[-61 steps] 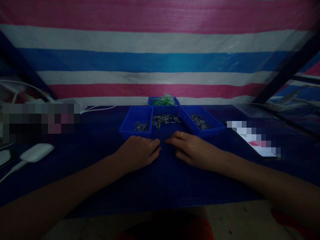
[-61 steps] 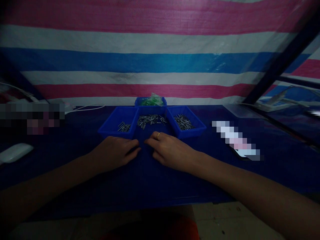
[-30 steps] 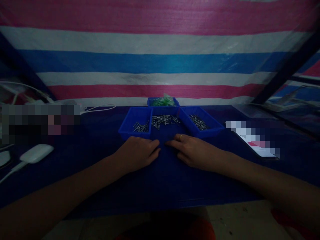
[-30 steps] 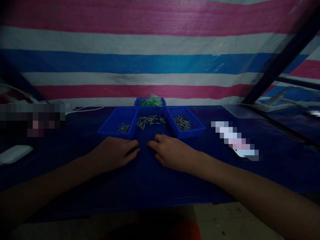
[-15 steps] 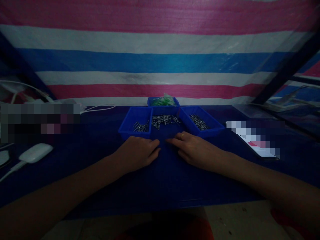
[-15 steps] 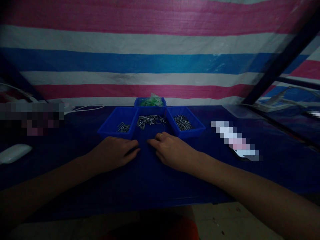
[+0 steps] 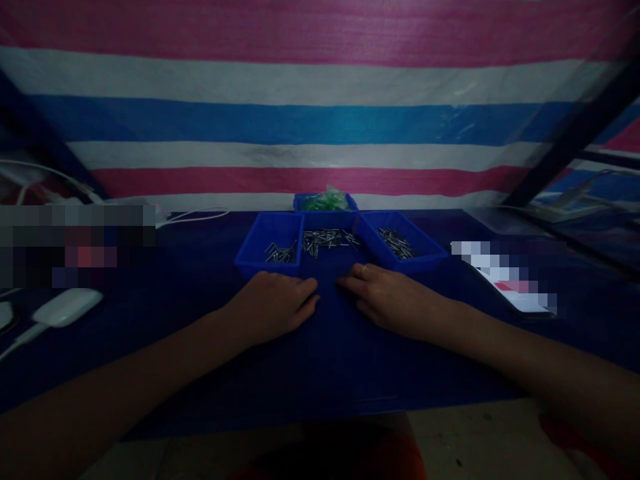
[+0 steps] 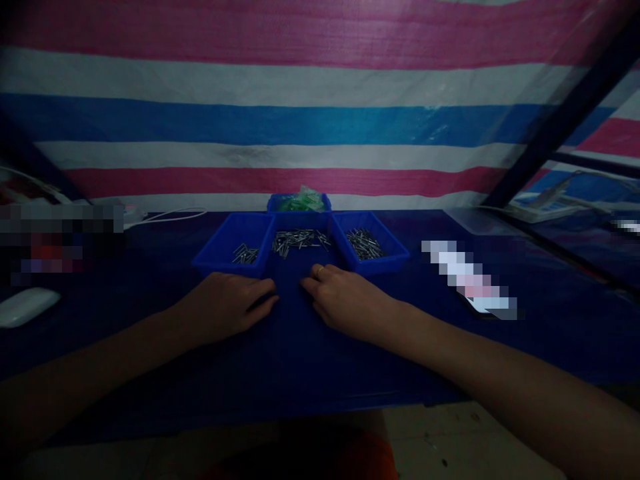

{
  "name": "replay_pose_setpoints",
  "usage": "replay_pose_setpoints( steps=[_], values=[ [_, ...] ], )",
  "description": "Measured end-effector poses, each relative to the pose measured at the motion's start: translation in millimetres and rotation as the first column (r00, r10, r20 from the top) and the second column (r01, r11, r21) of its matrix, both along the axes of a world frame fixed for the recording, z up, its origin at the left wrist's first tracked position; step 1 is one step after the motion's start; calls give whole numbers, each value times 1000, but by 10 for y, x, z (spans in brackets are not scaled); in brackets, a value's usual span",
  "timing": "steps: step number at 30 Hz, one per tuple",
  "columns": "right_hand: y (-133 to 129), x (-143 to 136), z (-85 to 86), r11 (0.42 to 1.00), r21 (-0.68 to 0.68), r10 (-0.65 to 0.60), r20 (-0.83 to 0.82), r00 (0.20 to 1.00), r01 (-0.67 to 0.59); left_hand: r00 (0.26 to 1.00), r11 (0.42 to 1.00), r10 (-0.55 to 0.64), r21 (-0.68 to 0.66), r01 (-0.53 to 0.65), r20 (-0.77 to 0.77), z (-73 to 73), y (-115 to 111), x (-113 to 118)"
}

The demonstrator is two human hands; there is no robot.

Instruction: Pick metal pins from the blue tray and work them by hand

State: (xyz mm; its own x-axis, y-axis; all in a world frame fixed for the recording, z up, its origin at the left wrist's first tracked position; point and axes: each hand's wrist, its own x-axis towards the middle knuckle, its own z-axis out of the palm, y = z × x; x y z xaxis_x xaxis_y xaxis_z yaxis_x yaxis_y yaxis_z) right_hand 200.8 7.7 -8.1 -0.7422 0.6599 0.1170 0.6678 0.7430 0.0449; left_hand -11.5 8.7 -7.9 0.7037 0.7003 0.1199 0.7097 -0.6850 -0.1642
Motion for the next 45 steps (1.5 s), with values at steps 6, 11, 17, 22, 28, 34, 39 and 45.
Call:
replay_pose_setpoints(
  steps=[6, 11, 17, 22, 28, 34, 39, 45],
  values=[
    [-4, -13, 5, 1000, 11, -4, -3, 1000, 4, 1000, 1000, 1, -2, -1, 0, 7, -1, 2],
    [-20, -26, 9, 1000, 16, 15, -54, 998, -15, 1000, 1000, 5, -7, -5, 1, 7, -4, 3],
    [-13, -20, 20, 999, 17, 30, -32, 999, -29, 1000, 1000, -1, -14, 2, 14, -5, 8, 4],
    [-11, -19, 37, 998, 49, 33, 16, 999, -34, 1000, 1000, 0, -5, 0, 3, -7, 11, -6],
    [-21, -37, 5, 995, 98, 33, -75, 997, -26, 1000, 1000, -1, -1, 1, 4, -11, 4, -8],
    [-16, -35, 9, 996, 79, 48, -231, 972, -31, 1000, 1000, -4, -9, 4, 14, -10, 7, 1],
    [-29, -37, 26, 994, 77, 92, -279, 956, -73, 1000, 1000, -5, -2, 5, -3, -5, 7, 2],
    [-47, -52, 63, 992, 82, 118, -293, 949, -98, 1000, 1000, 5, 13, -5, 4, 2, -10, -8]
  ],
)
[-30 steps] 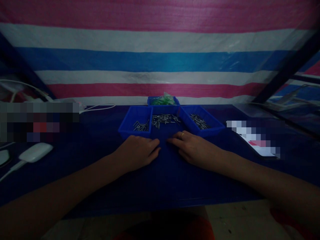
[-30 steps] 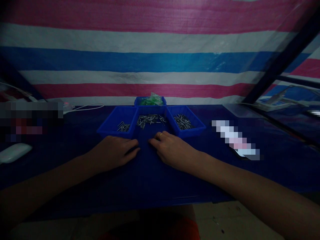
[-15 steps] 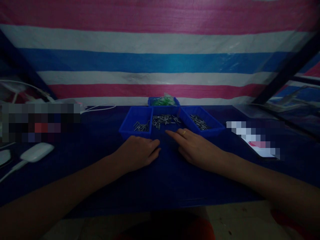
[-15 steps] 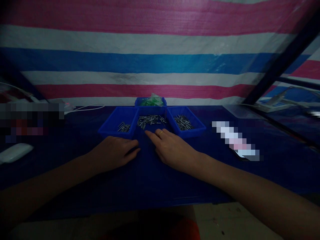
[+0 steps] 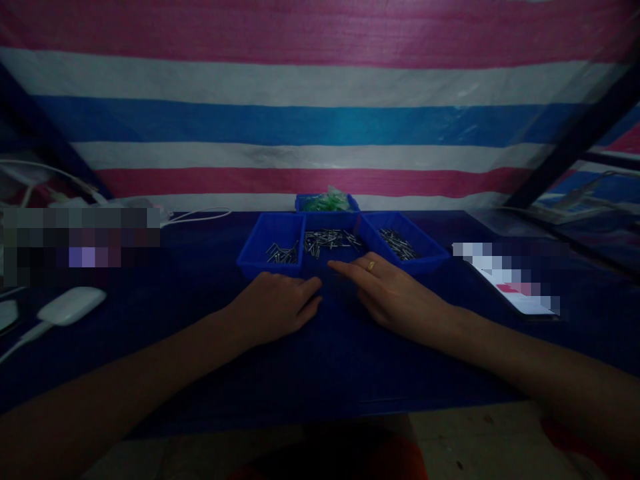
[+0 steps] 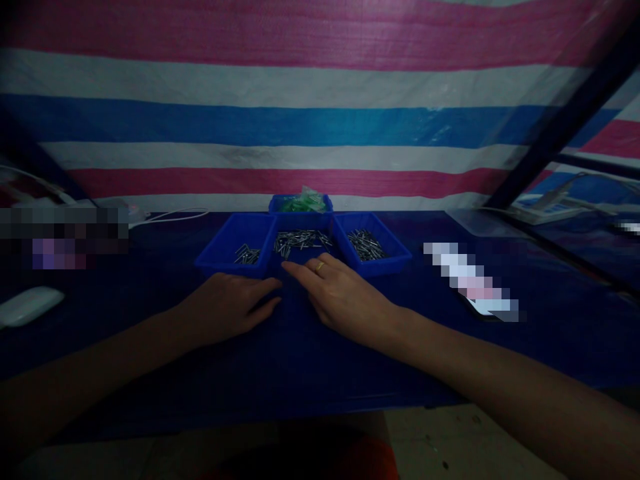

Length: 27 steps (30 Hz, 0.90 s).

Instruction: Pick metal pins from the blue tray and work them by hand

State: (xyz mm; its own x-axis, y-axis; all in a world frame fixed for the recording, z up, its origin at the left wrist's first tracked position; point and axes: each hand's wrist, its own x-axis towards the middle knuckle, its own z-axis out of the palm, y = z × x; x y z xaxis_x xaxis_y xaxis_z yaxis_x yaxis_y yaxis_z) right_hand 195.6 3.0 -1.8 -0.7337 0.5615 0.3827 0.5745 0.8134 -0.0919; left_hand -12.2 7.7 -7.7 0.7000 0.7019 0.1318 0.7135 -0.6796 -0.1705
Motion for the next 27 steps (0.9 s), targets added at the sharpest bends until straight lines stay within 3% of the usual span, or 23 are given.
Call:
replay_pose_setpoints(
  steps=[15, 27],
  values=[
    [-17, -11, 4, 999, -48, 15, 91, 996, -11, 999, 999, -34, -7, 34, -1, -4, 9, 6],
    [-34, -3, 38, 998, -27, 55, 22, 998, -54, 998, 998, -59, -19, 60, 29, -15, 6, 3]
  ],
)
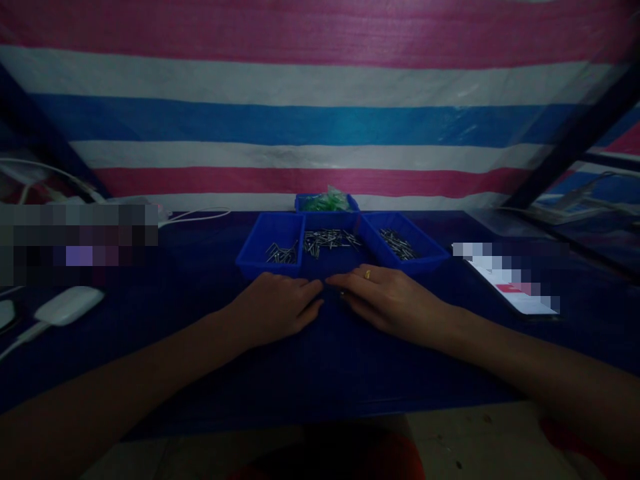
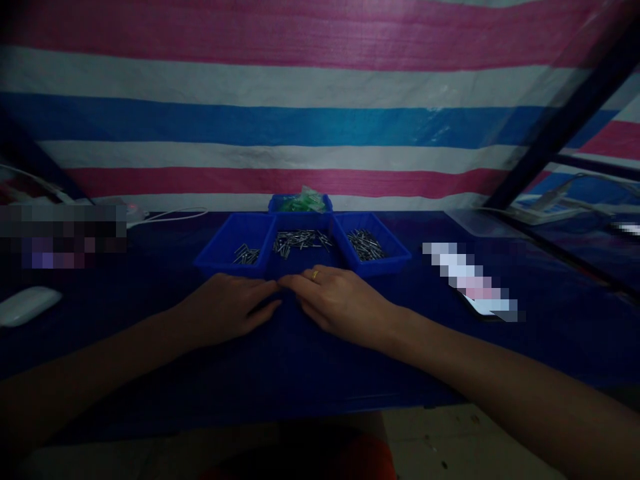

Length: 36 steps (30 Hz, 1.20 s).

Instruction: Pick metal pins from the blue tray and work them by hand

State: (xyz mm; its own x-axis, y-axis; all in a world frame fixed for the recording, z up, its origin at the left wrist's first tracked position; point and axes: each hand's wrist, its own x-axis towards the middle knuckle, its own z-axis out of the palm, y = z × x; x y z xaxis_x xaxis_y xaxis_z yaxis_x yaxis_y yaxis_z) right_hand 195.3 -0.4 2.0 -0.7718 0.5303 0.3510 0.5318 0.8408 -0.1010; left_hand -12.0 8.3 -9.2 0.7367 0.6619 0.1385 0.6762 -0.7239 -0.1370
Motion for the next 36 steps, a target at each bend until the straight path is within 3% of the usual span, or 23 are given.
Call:
replay_pose_setpoints(
  steps=[17, 26, 31, 36],
  values=[
    [-22, -4, 31, 993, 19, 120, -51, 992, -119, 996, 996, -84, -41, 85, 6, 10, -14, 16],
    [15, 1, 11, 999, 23, -23, -29, 999, 24, 995, 995, -97, 35, 96, 27, -3, -5, 17],
    [67, 23, -12, 987, 18, -162, 107, 981, 161, 997, 998, -43, 55, 40, 57, 1, -5, 11],
    [82, 32, -50, 984, 26, -177, 201, 963, 175, 995, 996, -61, 75, 55, 83, -8, 9, 0]
  ],
)
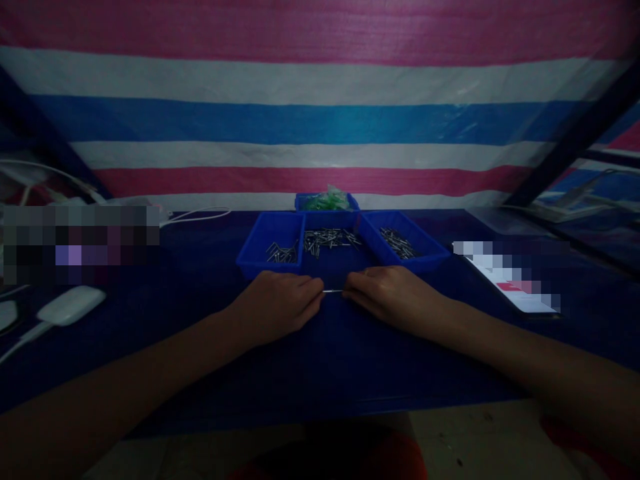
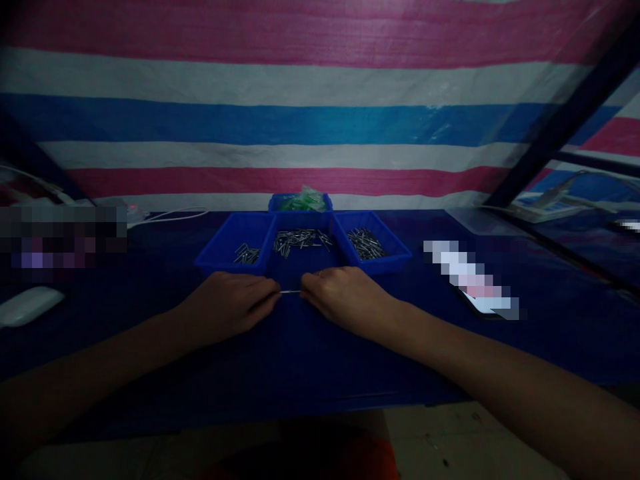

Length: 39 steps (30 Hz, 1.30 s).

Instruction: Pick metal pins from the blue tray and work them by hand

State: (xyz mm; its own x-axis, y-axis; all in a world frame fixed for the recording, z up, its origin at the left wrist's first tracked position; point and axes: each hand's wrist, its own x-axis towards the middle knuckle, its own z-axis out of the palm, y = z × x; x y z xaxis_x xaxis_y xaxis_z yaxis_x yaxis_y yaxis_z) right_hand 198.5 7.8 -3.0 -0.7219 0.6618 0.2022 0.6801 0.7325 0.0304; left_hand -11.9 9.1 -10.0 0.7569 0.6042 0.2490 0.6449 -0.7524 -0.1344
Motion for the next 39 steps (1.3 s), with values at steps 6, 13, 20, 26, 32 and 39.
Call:
replay_pose_setpoints(
  steps=[6, 13, 20, 26, 32, 39],
  values=[
    [2, -4, -5, 997, -40, 61, 15, 998, -60, 994, 992, -93, 94, 87, 54, -4, -22, -4],
    [-31, -24, 7, 991, -83, 113, 42, 993, -110, 970, 955, -229, 208, 209, 76, 2, -43, -28],
    [-18, -17, -7, 998, -31, 52, 13, 999, -52, 993, 985, -105, 142, 95, 62, 5, -29, -9],
    [-11, -17, 49, 1000, -20, 13, -119, 993, -16, 999, 999, 12, 40, -13, 34, 0, 3, 2],
    [-83, -43, 95, 985, 47, 173, -266, 948, -166, 1000, 999, -26, -36, 26, 12, -12, -15, 21],
    [-69, -27, 66, 985, 64, 173, -261, 950, -161, 999, 998, -41, -45, 41, -2, -3, -25, 22]
  ],
)
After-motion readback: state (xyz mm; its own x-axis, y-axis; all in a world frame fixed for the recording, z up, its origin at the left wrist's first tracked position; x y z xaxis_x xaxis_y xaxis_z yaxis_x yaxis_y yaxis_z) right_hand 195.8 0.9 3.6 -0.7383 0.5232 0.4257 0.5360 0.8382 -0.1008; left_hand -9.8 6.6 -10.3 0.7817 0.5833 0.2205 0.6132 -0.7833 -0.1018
